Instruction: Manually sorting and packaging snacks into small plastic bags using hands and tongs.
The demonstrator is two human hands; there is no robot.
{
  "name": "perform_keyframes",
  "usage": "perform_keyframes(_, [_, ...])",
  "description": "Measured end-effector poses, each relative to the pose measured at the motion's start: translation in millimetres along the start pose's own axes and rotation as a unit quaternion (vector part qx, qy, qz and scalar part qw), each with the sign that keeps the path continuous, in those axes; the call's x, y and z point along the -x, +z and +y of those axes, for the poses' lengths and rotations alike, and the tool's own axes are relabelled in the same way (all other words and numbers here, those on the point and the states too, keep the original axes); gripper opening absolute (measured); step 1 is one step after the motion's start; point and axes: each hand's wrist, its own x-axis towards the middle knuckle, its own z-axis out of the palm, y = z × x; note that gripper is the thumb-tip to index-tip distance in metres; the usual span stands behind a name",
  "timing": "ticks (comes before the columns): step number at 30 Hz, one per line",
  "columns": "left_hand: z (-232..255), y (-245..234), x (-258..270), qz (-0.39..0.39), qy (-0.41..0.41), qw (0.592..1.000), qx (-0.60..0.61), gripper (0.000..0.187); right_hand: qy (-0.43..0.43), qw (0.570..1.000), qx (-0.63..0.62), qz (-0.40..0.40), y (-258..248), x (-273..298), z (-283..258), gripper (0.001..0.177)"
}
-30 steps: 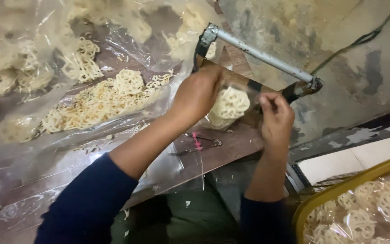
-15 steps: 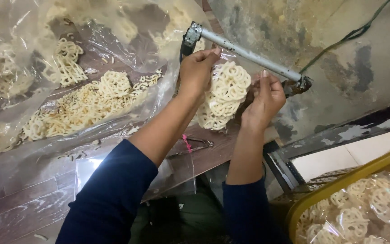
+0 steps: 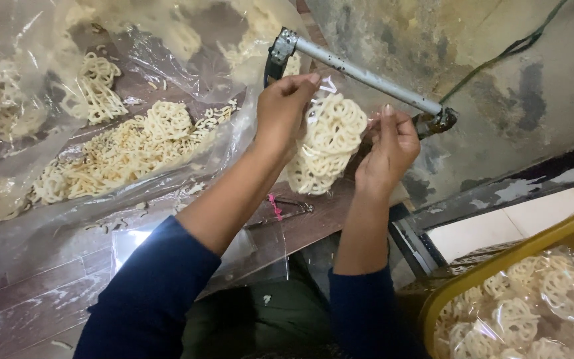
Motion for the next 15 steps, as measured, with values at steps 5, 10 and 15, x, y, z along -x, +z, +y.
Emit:
perform_keyframes(5, [5.3, -26.3, 56.7, -0.024, 0.14, 0.989, -0.034, 0.021, -0.18, 0.964, 0.193, -0.015, 4.7, 34.4, -22.5, 0.021])
perform_keyframes(10, [-21.4, -56.9, 93.3, -0.013, 0.252, 0.967, -0.029, 0.007, -0.33, 0.867, 0.348, -0.131, 19.1, 87.2, -26.0, 0.037])
perform_keyframes(15, [-12.8, -110.4, 105.2, 0.15, 0.211, 0.964, 0.054, 0.007, -0.237, 0.908, 0.318, -0.133, -12.4, 98.1, 22.6, 0.04])
